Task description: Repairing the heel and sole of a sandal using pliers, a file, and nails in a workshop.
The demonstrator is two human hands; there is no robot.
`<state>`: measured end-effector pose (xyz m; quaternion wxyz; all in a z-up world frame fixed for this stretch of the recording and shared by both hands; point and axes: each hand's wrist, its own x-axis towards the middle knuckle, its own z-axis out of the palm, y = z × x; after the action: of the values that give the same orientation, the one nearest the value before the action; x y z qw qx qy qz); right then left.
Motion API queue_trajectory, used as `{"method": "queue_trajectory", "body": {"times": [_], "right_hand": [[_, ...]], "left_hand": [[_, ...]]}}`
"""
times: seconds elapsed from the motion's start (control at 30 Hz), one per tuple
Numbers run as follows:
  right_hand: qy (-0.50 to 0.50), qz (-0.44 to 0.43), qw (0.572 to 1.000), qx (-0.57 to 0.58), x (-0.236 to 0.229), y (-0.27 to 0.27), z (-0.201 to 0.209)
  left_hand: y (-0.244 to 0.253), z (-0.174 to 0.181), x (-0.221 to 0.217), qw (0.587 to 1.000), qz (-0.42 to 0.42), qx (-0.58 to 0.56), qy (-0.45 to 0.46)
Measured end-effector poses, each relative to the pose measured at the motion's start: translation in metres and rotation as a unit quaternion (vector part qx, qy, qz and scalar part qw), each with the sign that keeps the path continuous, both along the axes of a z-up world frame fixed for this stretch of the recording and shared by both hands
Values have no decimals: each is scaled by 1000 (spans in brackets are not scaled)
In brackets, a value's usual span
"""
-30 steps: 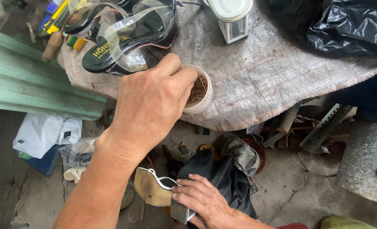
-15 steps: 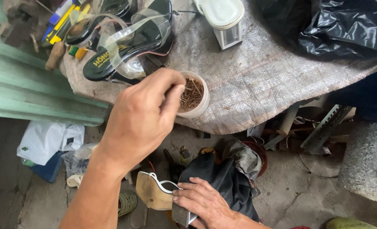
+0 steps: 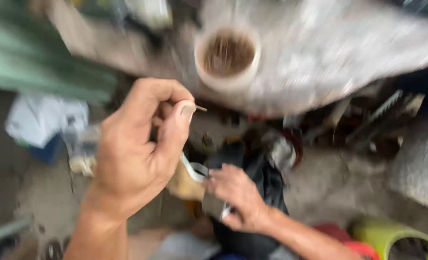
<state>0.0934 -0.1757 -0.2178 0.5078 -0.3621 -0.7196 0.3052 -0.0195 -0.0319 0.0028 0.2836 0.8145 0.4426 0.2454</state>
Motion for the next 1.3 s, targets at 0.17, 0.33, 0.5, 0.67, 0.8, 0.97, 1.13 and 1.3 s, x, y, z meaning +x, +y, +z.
{"method": "queue_trajectory", "body": {"times": [0.17,0.33,0.5,0.67,0.8,0.97,1.13,1.3], "right_hand": [[52,-31,998,-3,6,-12,-17],[42,-7,999,-28,11,-23,-18],[-15,44,996,-76,13,-41,-13],[140,83,970,-180,16,-66,-11],[146,95,967,-187,19,-76,-14],[110,126,970,-174,21,-74,-18],[52,98,985,-132,13,-70,-24],[32,52,992,-109,0,-63,-15]], "left_hand": [[-70,-41,-38,991,-4,-133,-7],[-136,-104,-57,981,37,-171,-87],[-168,-120,-62,977,93,-151,-114],[-180,-127,-67,976,81,-153,-134],[-184,-129,-69,975,76,-161,-133],[-185,-132,-72,980,66,-135,-129],[-194,-129,-78,985,60,-115,-109],[-197,-128,-80,985,69,-113,-112]]}}
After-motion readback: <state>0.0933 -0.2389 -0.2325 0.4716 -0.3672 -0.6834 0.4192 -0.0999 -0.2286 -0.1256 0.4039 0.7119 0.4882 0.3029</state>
